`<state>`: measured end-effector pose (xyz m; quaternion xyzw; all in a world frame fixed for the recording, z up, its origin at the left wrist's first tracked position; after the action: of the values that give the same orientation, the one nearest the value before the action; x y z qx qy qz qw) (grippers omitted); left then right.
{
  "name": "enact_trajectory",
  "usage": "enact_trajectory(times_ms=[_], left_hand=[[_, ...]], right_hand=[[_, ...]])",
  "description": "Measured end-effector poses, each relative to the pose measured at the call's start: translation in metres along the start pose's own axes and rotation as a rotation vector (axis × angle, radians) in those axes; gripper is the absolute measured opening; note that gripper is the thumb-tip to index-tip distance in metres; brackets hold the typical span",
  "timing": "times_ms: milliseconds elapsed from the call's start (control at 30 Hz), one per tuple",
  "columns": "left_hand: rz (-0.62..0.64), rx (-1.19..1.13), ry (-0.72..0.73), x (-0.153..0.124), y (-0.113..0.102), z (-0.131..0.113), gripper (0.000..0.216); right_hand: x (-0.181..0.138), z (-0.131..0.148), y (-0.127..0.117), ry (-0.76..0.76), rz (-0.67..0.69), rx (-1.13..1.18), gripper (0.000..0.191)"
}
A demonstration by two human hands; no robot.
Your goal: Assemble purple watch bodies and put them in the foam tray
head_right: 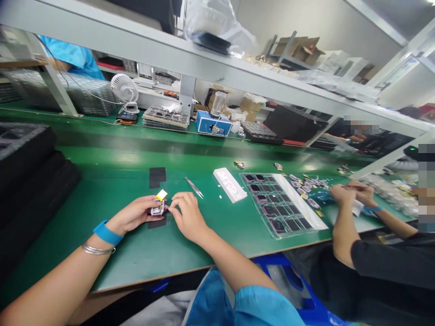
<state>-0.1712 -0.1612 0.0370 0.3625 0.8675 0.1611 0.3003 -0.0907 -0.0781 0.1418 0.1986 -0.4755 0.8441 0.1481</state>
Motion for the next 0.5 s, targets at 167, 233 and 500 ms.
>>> enact_trajectory(times_ms=[167, 233, 500], left_hand=[[-0.065, 0.052, 0.072, 0.0, -0.004, -0.007, 0.01], [-0.087, 0.071, 0.105, 0.001, -0.006, -0.01, 0.013], [-0.121, 0.094, 0.127, 0.004, -0.011, -0.012, 0.016]], right_hand=[[0.035, -0.013, -0.006, 0.052, -0.07, 0.332, 0.011], [0.042, -0.025, 0.014, 0.11, -0.014, 0.478, 0.013], [0.029, -0.041, 0.067, 0.227, 0.186, 0.677, 0.021]])
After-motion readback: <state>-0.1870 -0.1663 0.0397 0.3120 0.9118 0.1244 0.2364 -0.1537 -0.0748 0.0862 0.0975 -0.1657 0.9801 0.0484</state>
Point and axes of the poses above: each hand's wrist, its own x-axis towards the middle knuckle, its own y-axis out of the palm, z = x × y, the point moved 10 cm from there along x, towards the middle knuckle, and after that the axes turned 7 degrees about -x, right-handed, at the moved point
